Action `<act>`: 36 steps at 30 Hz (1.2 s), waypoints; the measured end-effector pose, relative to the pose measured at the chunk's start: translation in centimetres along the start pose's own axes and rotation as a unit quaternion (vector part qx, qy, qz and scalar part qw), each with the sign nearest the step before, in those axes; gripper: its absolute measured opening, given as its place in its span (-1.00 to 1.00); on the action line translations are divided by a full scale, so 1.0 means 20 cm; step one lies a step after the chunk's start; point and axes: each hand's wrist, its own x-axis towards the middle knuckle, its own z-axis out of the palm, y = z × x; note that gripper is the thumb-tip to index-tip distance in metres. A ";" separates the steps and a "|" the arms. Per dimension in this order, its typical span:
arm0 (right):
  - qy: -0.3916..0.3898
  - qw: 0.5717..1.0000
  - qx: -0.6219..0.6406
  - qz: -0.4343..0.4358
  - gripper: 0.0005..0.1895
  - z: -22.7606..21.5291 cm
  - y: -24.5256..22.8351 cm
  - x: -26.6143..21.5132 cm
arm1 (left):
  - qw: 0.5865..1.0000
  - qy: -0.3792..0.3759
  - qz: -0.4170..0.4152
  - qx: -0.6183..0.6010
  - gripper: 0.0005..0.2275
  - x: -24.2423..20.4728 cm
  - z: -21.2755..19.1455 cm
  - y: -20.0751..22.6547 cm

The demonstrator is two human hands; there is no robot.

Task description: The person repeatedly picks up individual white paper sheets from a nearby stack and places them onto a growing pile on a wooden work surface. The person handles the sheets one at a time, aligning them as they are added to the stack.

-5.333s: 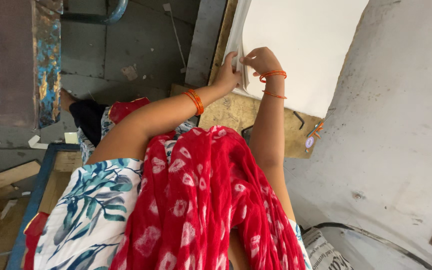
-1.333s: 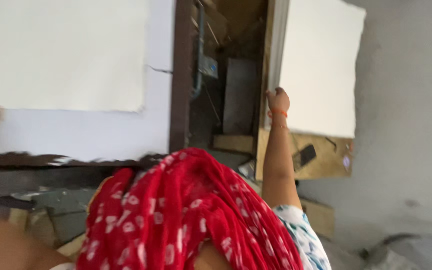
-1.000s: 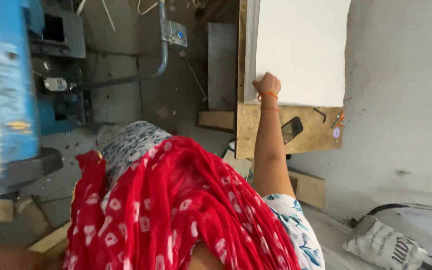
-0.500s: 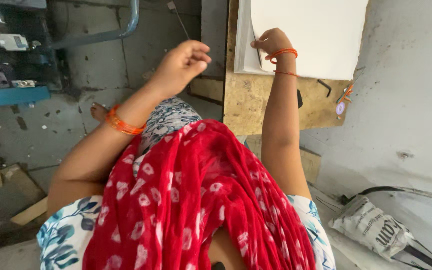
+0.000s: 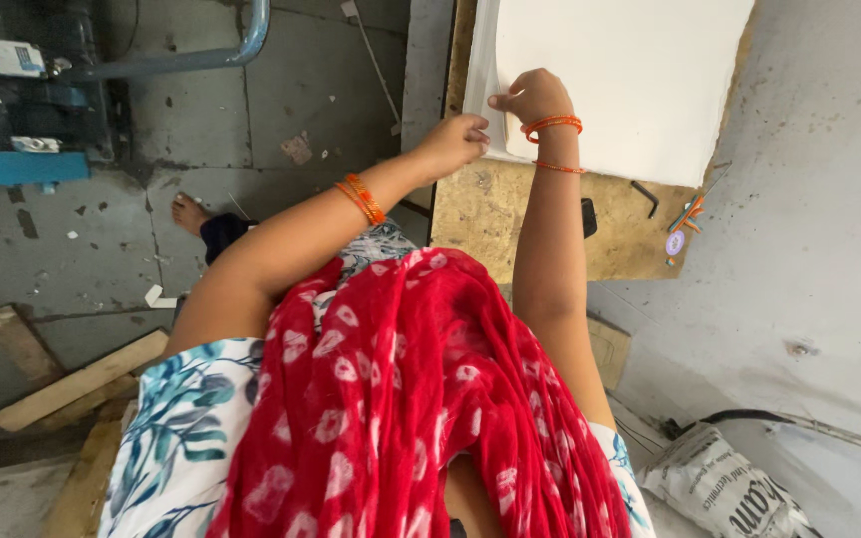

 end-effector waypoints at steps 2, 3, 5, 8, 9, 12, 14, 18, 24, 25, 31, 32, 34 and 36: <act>0.008 1.000 0.004 -0.007 -0.43 0.02 0.01 0.01 | 0.999 -0.005 -0.017 -0.045 -0.50 0.10 0.02 -0.11; 0.006 1.000 0.005 -0.006 -0.41 0.02 0.01 0.01 | 0.997 -0.008 -0.030 -0.074 -0.47 0.14 0.03 -0.15; 0.035 0.998 -0.027 -0.051 -0.39 0.04 -0.01 0.01 | 0.990 -0.020 -0.065 -0.126 -0.49 0.20 0.06 -0.22; 0.019 0.998 -0.027 -0.047 -0.36 0.02 -0.04 -0.01 | 0.980 0.003 -0.123 -0.158 -0.57 0.28 0.15 -0.23; -0.008 1.000 -0.012 -0.013 -0.35 0.02 -0.04 -0.02 | 0.978 0.044 -0.142 -0.148 -0.55 0.29 0.20 -0.20; -0.031 0.993 0.083 0.073 -0.31 -0.03 0.05 -0.07 | 0.985 0.153 -0.036 -0.077 -0.65 0.33 0.26 -0.03; 0.053 0.961 0.270 -0.021 -0.34 -0.03 0.27 -0.18 | 0.976 0.163 -0.073 -0.121 -0.55 0.23 0.25 0.05; 0.430 0.882 0.191 0.038 -0.50 0.12 0.80 -0.48 | 0.989 0.027 0.030 -0.140 -0.70 -0.17 -0.11 0.19; 0.194 0.851 0.468 0.136 -0.53 0.61 0.90 -0.78 | 0.982 0.165 0.001 0.089 -0.65 -0.83 -0.57 0.71; 0.196 0.812 0.544 0.078 -0.50 0.67 0.82 -0.78 | 0.979 0.160 0.028 0.124 -0.63 -0.91 -0.60 0.85; 0.148 0.666 0.720 -0.129 -0.48 0.59 0.07 -0.54 | 0.943 0.215 0.126 0.221 -0.63 -1.33 -1.01 1.54; 0.139 0.663 0.721 -0.142 -0.48 0.53 -0.10 -0.48 | 0.940 0.242 0.141 0.196 -0.63 -1.40 -1.14 1.60; 0.115 0.666 0.715 -0.178 -0.47 0.43 -0.44 -0.40 | 0.914 0.309 0.179 0.192 -0.68 -1.56 -1.43 1.65; 0.090 0.671 0.701 -0.225 -0.47 0.36 -0.78 -0.32 | 0.891 0.366 0.220 0.153 -0.73 -1.69 -1.76 1.63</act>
